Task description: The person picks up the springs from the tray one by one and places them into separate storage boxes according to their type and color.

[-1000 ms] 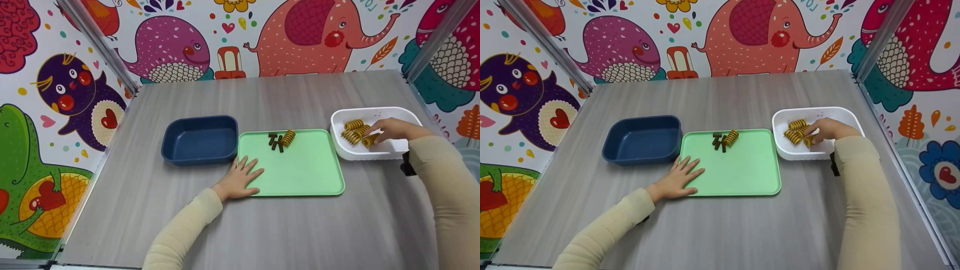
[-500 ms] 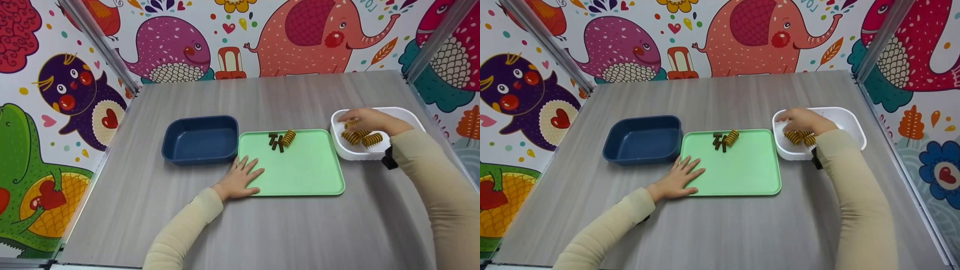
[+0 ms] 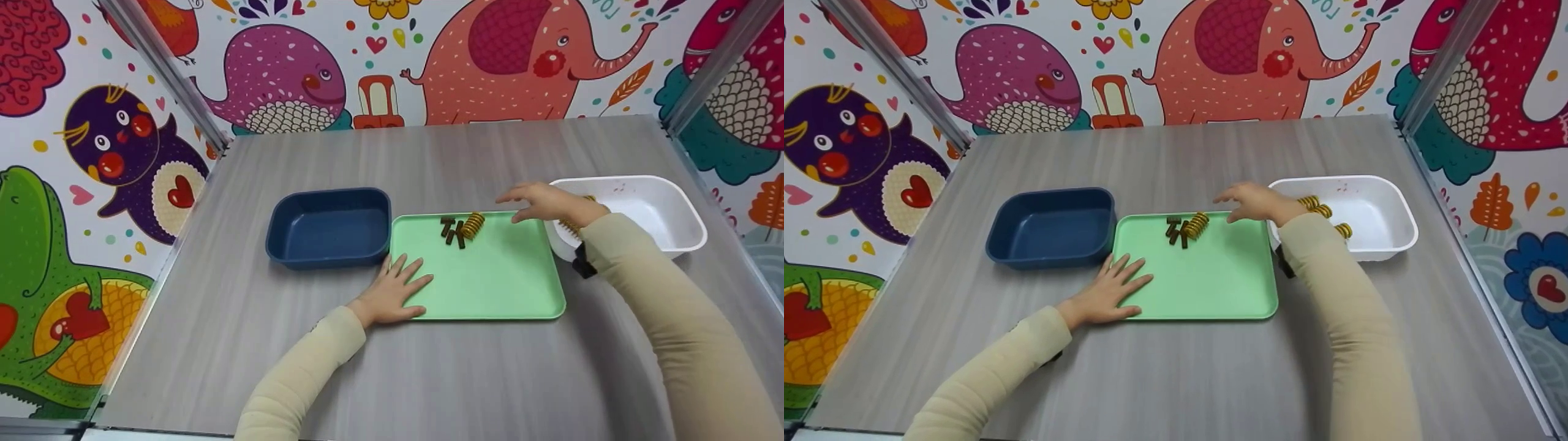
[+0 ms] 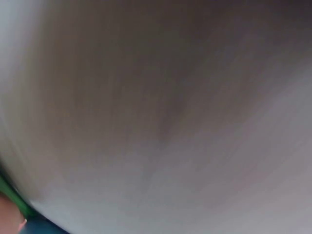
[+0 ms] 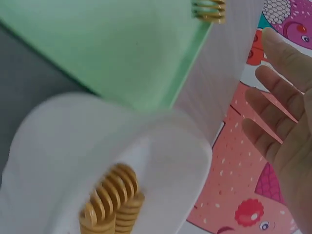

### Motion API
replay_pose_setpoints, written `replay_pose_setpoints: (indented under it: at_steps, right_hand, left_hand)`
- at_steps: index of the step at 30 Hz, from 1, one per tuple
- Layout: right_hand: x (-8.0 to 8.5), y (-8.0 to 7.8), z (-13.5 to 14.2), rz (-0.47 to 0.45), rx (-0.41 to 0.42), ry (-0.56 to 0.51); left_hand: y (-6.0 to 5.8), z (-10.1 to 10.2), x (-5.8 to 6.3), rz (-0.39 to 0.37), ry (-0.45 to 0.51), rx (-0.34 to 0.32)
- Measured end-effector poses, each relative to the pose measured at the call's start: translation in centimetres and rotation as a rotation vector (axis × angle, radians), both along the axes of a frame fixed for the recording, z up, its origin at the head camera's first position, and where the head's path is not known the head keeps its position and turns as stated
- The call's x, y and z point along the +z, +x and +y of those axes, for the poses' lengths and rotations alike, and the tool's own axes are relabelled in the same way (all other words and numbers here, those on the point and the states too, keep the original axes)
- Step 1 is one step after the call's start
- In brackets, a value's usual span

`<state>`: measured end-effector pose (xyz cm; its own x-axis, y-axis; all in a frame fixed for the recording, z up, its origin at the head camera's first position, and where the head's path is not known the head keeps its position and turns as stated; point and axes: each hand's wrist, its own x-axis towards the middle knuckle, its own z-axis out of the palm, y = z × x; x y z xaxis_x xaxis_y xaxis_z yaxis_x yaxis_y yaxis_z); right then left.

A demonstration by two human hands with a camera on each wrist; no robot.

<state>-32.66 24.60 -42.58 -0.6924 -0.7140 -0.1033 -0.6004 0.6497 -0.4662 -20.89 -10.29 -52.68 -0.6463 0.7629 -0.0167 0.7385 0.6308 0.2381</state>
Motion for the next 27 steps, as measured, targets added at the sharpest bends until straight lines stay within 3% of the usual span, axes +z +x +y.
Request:
replay_pose_setpoints:
  at_steps: [3, 11, 16, 21, 27]
  right_hand:
    - [-1.0, -0.1, -1.2, -0.005, 0.003, -0.009]
    - [-3.7, -0.1, -3.3, 0.066, 0.041, -0.112]
    - [-5.0, 0.0, -4.0, 0.048, 0.025, -0.16]
    - [-5.7, 0.2, -4.3, 0.016, -0.005, -0.127]
    - [-6.1, 0.4, -4.4, 0.069, 0.014, -0.086]
  left_hand:
    - [0.0, 0.0, -0.1, 0.003, 0.009, -0.001]
    - [-0.1, 0.2, 0.1, 0.004, -0.119, 0.026]
    - [-0.2, 0.3, 0.0, 0.001, -0.121, 0.03]
    - [-0.3, 0.2, -0.1, 0.009, -0.124, 0.03]
    - [-0.3, 0.2, -0.1, -0.001, -0.13, 0.034]
